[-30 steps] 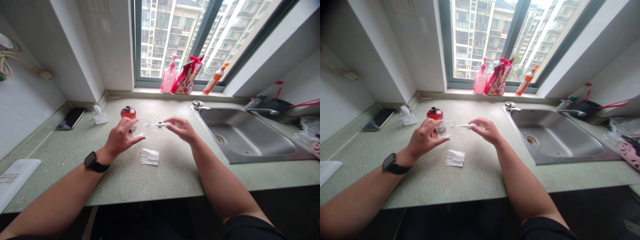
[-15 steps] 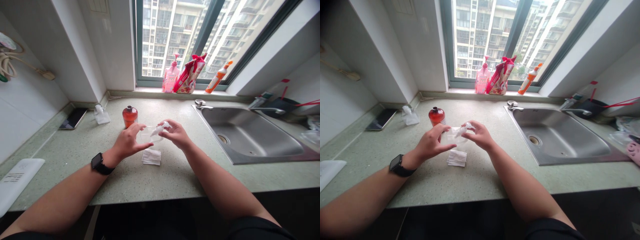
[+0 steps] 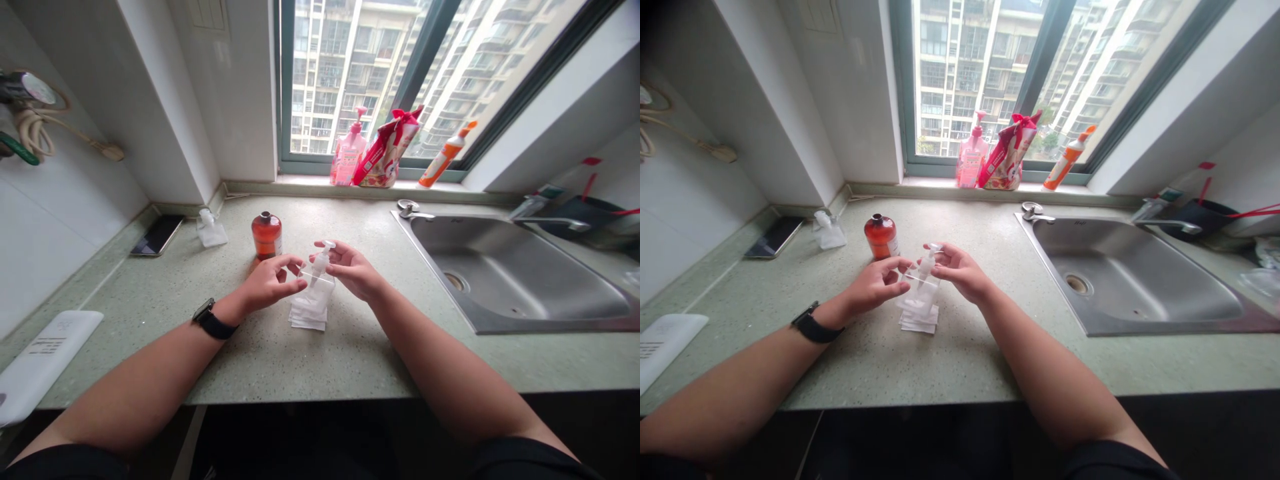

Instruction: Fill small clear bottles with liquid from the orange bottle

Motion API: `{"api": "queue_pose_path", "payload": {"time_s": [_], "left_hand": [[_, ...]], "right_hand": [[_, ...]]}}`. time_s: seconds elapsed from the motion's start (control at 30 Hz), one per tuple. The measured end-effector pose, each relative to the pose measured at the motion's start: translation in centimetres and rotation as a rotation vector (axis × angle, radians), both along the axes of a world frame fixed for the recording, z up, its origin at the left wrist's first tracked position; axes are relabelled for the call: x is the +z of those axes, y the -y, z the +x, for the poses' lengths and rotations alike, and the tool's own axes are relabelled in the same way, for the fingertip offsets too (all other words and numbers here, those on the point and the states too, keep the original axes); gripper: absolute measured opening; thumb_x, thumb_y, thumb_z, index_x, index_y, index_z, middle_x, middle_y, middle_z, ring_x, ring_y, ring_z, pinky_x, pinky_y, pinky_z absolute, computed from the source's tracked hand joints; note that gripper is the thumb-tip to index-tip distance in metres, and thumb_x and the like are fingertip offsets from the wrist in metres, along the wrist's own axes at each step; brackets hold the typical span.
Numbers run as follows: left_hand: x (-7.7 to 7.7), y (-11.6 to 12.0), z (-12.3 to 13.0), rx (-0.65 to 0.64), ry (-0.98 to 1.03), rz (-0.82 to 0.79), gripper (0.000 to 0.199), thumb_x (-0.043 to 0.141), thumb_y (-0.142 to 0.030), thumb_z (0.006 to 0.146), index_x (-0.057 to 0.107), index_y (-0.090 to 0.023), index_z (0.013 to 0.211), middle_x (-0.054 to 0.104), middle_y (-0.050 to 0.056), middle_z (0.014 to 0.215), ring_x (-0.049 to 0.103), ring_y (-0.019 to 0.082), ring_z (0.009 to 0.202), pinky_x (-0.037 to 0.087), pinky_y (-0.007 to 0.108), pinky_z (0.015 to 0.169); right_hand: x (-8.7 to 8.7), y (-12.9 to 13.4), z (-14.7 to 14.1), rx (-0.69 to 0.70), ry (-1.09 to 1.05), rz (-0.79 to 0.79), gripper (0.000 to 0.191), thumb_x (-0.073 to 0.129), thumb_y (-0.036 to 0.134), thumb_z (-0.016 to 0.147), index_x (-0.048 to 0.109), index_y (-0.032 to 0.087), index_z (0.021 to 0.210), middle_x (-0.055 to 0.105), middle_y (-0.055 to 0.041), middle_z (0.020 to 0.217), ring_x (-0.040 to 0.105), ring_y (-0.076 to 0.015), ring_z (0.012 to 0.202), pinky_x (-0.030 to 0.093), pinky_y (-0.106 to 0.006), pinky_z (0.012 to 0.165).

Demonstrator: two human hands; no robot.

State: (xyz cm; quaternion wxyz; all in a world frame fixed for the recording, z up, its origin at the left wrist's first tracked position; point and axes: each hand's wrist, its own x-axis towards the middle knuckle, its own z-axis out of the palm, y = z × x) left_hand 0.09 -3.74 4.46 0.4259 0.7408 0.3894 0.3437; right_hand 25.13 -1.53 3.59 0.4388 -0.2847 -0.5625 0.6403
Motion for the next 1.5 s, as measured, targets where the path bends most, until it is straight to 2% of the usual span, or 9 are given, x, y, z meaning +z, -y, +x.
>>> {"api": "queue_pose_path", "payload": {"time_s": [0.27,0.43,0.57,0.7,0.9,1.0,1.13,1.37,1.5], "left_hand": [[0.0,-0.1,-0.2,0.019,0.051,-0.034,0.057,0.08,-0.06,0.085,0.068,-0.018,0.121,0.051,-0.006,0.066,0.038,0.01,0.052,0.029,0.023,0.049],[0.5,-0.1,-0.5,0.139,0.077,0.051,0.055,0.082,-0.055,0.084,0.067,-0.018,0.121,0.064,-0.001,0.083,0.039,0.009,0.055,0.031,0.023,0.051],[0.5,-0.1,-0.4,0.131,0.042,0.068,0.056,0.084,-0.053,0.081,0.068,-0.018,0.121,0.07,0.003,0.096,0.04,0.008,0.056,0.034,0.024,0.052],[0.2,-0.2,-0.2,0.102,-0.006,0.097,0.056,0.086,-0.052,0.079,0.07,-0.019,0.121,0.073,0.006,0.107,0.044,0.009,0.06,0.038,0.024,0.055],[0.4,-0.2,-0.5,0.173,0.018,0.129,0.057,0.084,-0.054,0.081,0.069,-0.017,0.121,0.071,0.003,0.099,0.043,0.009,0.06,0.041,0.025,0.06],[0.4,-0.3,-0.6,0.169,0.017,0.114,0.057,0.084,-0.054,0.081,0.069,-0.017,0.122,0.07,0.003,0.098,0.043,0.009,0.06,0.039,0.024,0.058],[0.1,-0.3,-0.4,0.114,-0.011,0.102,0.056,0.085,-0.054,0.08,0.07,-0.018,0.12,0.072,0.005,0.105,0.045,0.009,0.062,0.039,0.024,0.057],[0.1,-0.4,-0.5,0.093,0.041,0.08,0.059,0.085,-0.054,0.08,0.068,-0.017,0.122,0.071,0.007,0.109,0.042,0.008,0.062,0.036,0.022,0.056],[0.1,-0.4,-0.6,0.031,0.074,-0.008,0.06,0.085,-0.054,0.081,0.069,-0.017,0.124,0.069,0.006,0.106,0.041,0.007,0.061,0.033,0.023,0.055]], "right_hand": [[0.2,0.0,0.1,0.024,-0.038,-0.024,0.055,0.088,0.04,0.077,0.073,0.034,0.13,0.083,-0.0048,0.122,0.074,-0.0313,0.125,0.049,-0.058,0.119],[0.2,-1.3,1.4,-0.144,-0.035,0.037,0.048,0.072,0.032,0.079,0.072,0.032,0.127,0.085,-0.0004,0.095,0.071,-0.031,0.131,0.044,-0.061,0.122],[0.2,-1.3,1.1,-0.191,-0.001,0.046,0.054,0.066,0.027,0.077,0.069,0.033,0.13,0.085,-0.0017,0.117,0.07,-0.0294,0.134,0.045,-0.06,0.121],[0.6,-0.2,0.0,-0.061,-0.005,0.019,0.062,0.066,0.025,0.074,0.066,0.033,0.136,0.084,-0.0028,0.123,0.069,-0.0308,0.134,0.046,-0.06,0.12],[0.3,-1.1,1.2,-0.306,-0.098,0.062,0.051,0.063,0.022,0.07,0.075,0.029,0.12,0.073,0.0037,0.066,0.077,-0.0308,0.115,0.046,-0.059,0.121],[0.3,-1.4,1.5,-0.297,-0.123,0.006,0.054,0.063,0.019,0.069,0.074,0.03,0.121,0.081,0.0024,0.083,0.076,-0.0282,0.116,0.046,-0.056,0.121],[0.6,-0.3,0.2,-0.089,-0.111,-0.052,0.061,0.068,0.017,0.068,0.073,0.031,0.128,0.085,0.0008,0.112,0.073,-0.0272,0.125,0.044,-0.053,0.122],[0.8,-0.3,0.4,-0.169,-0.118,0.008,0.042,0.074,0.026,0.08,0.077,0.032,0.122,0.081,0.002,0.085,0.074,-0.0267,0.115,0.046,-0.053,0.12],[0.5,-0.5,0.8,-0.043,-0.041,-0.017,0.045,0.086,0.035,0.079,0.079,0.034,0.124,0.081,-0.0025,0.124,0.07,-0.0265,0.126,0.047,-0.051,0.119]]}}
